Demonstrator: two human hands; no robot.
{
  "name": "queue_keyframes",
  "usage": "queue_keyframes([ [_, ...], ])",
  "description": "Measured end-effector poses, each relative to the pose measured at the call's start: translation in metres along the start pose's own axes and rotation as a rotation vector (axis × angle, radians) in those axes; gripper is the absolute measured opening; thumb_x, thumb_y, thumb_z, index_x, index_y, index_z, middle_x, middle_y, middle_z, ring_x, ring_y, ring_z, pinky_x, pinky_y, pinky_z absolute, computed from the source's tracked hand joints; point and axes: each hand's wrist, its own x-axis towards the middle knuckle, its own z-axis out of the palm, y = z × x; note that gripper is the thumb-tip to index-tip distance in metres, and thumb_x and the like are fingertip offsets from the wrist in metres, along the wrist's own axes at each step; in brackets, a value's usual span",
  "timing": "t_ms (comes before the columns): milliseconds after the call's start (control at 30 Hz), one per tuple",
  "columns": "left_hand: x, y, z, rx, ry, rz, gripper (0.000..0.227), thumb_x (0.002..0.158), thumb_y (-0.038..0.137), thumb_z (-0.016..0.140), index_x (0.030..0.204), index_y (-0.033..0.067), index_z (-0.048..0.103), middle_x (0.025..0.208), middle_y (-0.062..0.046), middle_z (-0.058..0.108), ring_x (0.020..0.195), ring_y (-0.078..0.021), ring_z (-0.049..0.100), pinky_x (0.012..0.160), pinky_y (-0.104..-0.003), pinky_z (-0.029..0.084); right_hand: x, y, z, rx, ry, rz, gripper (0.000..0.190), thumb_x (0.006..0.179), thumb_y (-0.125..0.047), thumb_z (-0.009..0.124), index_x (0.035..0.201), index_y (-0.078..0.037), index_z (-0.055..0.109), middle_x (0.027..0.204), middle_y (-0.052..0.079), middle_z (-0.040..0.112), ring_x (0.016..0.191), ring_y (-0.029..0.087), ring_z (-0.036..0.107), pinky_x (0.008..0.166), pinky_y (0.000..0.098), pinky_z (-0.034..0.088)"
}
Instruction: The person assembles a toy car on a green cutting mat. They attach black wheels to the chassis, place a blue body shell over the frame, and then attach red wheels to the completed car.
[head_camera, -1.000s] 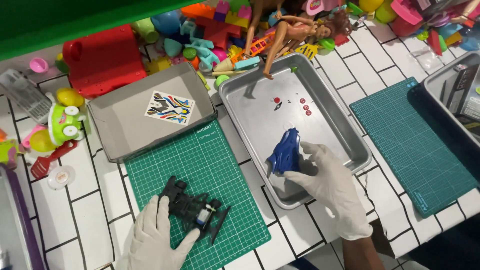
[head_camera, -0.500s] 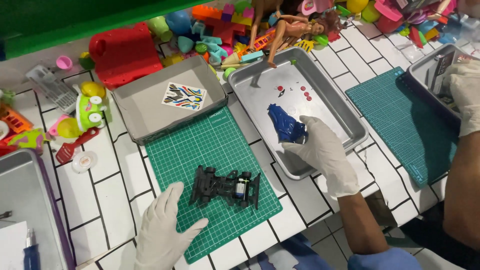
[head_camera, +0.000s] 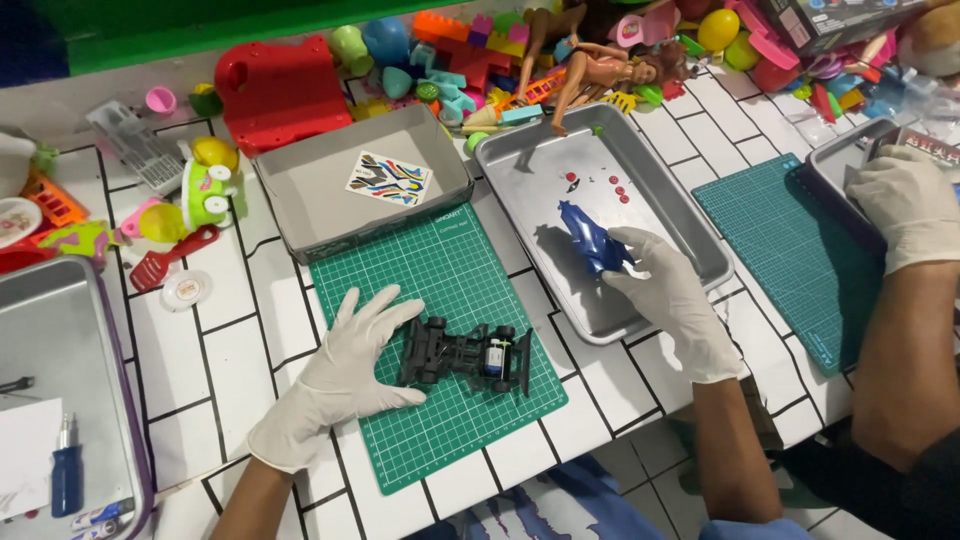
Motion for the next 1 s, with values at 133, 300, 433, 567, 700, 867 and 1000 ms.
queue_keyframes([
  [133, 0.004, 0.014, -0.026, -0.144, -0.067, -0.062, 0.110, 0.052, 0.049, 0.098, 0.147, 0.0208, 0.051, 0.152, 0.002, 0.056, 0.152, -0.0253, 0.032, 0.128, -0.055, 0.003, -0.015, -0.015, 0.005, 0.106, -0.058, -0.092, 0.063, 0.079, 0.000, 0.080, 0.135, -0.027, 0.068, 0.111, 0.004, 0.056, 0.100, 0.016, 0.048, 0.095, 0.0320, 0.052],
  [300, 0.000, 0.017, -0.033, -0.104, -0.047, -0.037, 0.095, 0.055, 0.047, 0.097, 0.139, 0.0235, 0.060, 0.142, 0.001, 0.064, 0.149, -0.0275, 0.038, 0.128, -0.054, 0.011, -0.053, -0.041, 0.032, -0.070, -0.330, -0.266, 0.060, 0.081, 0.000, 0.077, 0.134, -0.027, 0.071, 0.128, 0.008, 0.067, 0.115, 0.023, 0.057, 0.104, 0.0431, 0.052],
  [433, -0.010, 0.017, -0.033, -0.087, -0.005, -0.047, 0.096, 0.053, 0.055, 0.094, 0.138, 0.0245, 0.061, 0.141, 0.000, 0.066, 0.148, -0.0271, 0.041, 0.128, -0.054, 0.012, -0.058, -0.034, 0.052, -0.275, -0.535, -0.389, 0.056, 0.082, -0.007, 0.076, 0.134, -0.029, 0.071, 0.126, 0.009, 0.071, 0.124, 0.030, 0.062, 0.106, 0.0502, 0.053],
  [567, -0.009, 0.017, -0.034, -0.130, -0.010, -0.044, 0.093, 0.055, 0.058, 0.092, 0.137, 0.0245, 0.061, 0.139, 0.001, 0.067, 0.149, -0.0239, 0.039, 0.129, -0.051, 0.010, -0.050, -0.008, 0.067, -0.343, -0.582, -0.456, 0.054, 0.085, -0.012, 0.074, 0.136, -0.029, 0.069, 0.132, 0.006, 0.067, 0.128, 0.028, 0.058, 0.108, 0.0463, 0.051],
  [700, -0.007, 0.019, -0.035, -0.147, -0.017, -0.044, 0.093, 0.055, 0.056, 0.093, 0.136, 0.0227, 0.062, 0.139, 0.001, 0.067, 0.149, -0.0233, 0.039, 0.129, -0.050, 0.009, -0.041, 0.018, 0.080, -0.418, -0.610, -0.523, 0.052, 0.088, -0.018, 0.072, 0.139, -0.029, 0.066, 0.140, 0.001, 0.062, 0.134, 0.025, 0.052, 0.110, 0.0413, 0.048],
  [867, -0.004, 0.019, -0.031, -0.168, -0.014, -0.051, 0.093, 0.056, 0.056, 0.094, 0.136, 0.0216, 0.062, 0.139, 0.001, 0.067, 0.149, -0.0229, 0.040, 0.129, -0.050, 0.008, -0.039, 0.033, 0.083, -0.494, -0.616, -0.614, 0.049, 0.090, -0.023, 0.072, 0.139, -0.026, 0.065, 0.143, 0.000, 0.060, 0.135, 0.024, 0.051, 0.110, 0.0384, 0.048],
  [1000, -0.002, 0.022, -0.027, -0.189, -0.033, -0.056, 0.096, 0.058, 0.055, 0.094, 0.140, 0.0225, 0.059, 0.142, 0.001, 0.065, 0.148, -0.0226, 0.040, 0.129, -0.050, 0.006, -0.039, 0.032, 0.079, -0.549, -0.615, -0.686, 0.044, 0.090, -0.025, 0.072, 0.134, -0.025, 0.068, 0.136, -0.001, 0.064, 0.130, 0.024, 0.054, 0.106, 0.0363, 0.051],
])
